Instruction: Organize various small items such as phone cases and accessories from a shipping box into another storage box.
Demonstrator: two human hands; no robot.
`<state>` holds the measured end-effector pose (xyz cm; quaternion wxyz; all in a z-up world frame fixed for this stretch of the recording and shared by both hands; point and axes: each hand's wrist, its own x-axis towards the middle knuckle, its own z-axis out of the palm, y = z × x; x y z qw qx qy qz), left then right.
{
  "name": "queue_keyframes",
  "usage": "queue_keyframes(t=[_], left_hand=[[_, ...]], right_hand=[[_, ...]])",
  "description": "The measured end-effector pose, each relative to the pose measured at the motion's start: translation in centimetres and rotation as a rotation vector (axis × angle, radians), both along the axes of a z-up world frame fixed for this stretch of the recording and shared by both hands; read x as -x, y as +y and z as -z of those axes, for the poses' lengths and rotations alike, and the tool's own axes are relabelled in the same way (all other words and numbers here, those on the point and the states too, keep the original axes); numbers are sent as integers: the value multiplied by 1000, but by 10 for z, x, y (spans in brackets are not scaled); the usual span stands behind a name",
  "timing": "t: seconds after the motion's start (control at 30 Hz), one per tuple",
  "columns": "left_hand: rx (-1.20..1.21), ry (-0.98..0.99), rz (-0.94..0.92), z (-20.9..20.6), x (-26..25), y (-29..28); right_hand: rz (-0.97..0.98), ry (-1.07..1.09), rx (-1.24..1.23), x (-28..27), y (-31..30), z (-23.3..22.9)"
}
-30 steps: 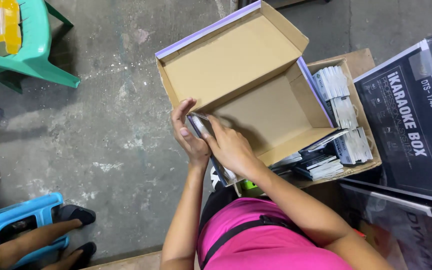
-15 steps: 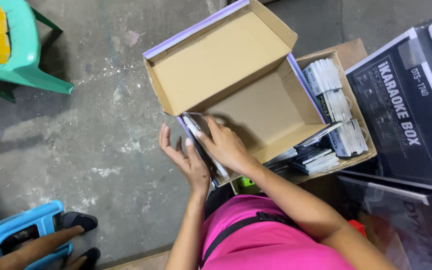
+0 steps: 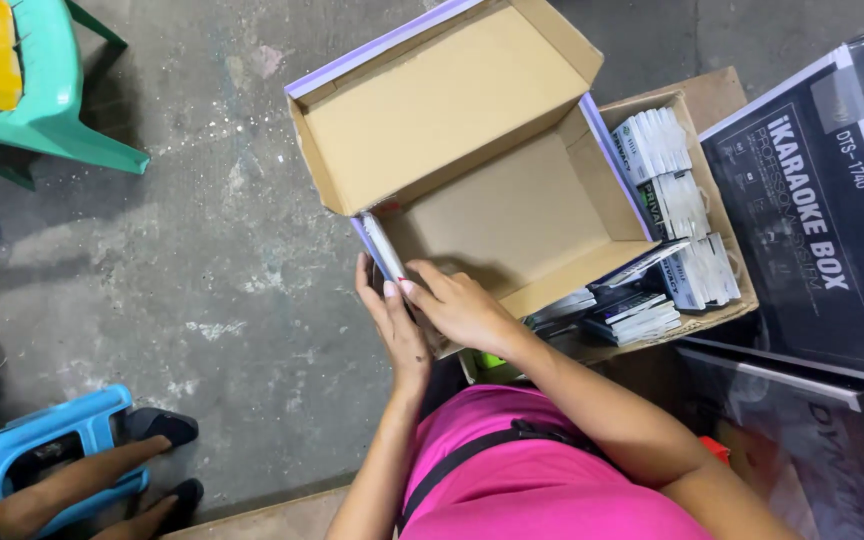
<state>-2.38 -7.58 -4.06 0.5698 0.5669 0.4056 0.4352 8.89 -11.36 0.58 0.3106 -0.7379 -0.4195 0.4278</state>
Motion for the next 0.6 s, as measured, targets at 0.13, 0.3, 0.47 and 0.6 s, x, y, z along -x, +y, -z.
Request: queue_keyframes(t=[0.13,0.3,0.47,0.6], left_hand=[[10,54,18,-1,2,3],[-32,109,2,2,6,11],[-55,160,-33,3,8,18],[-66,213,-78,8,10,23]], right_hand=[[41,125,24,-9,-3,-2],[105,-17,-417,-52,-34,-8],[532,6,-620,-113,-92,-67],[810,-42,-849,-146,-141,-42]])
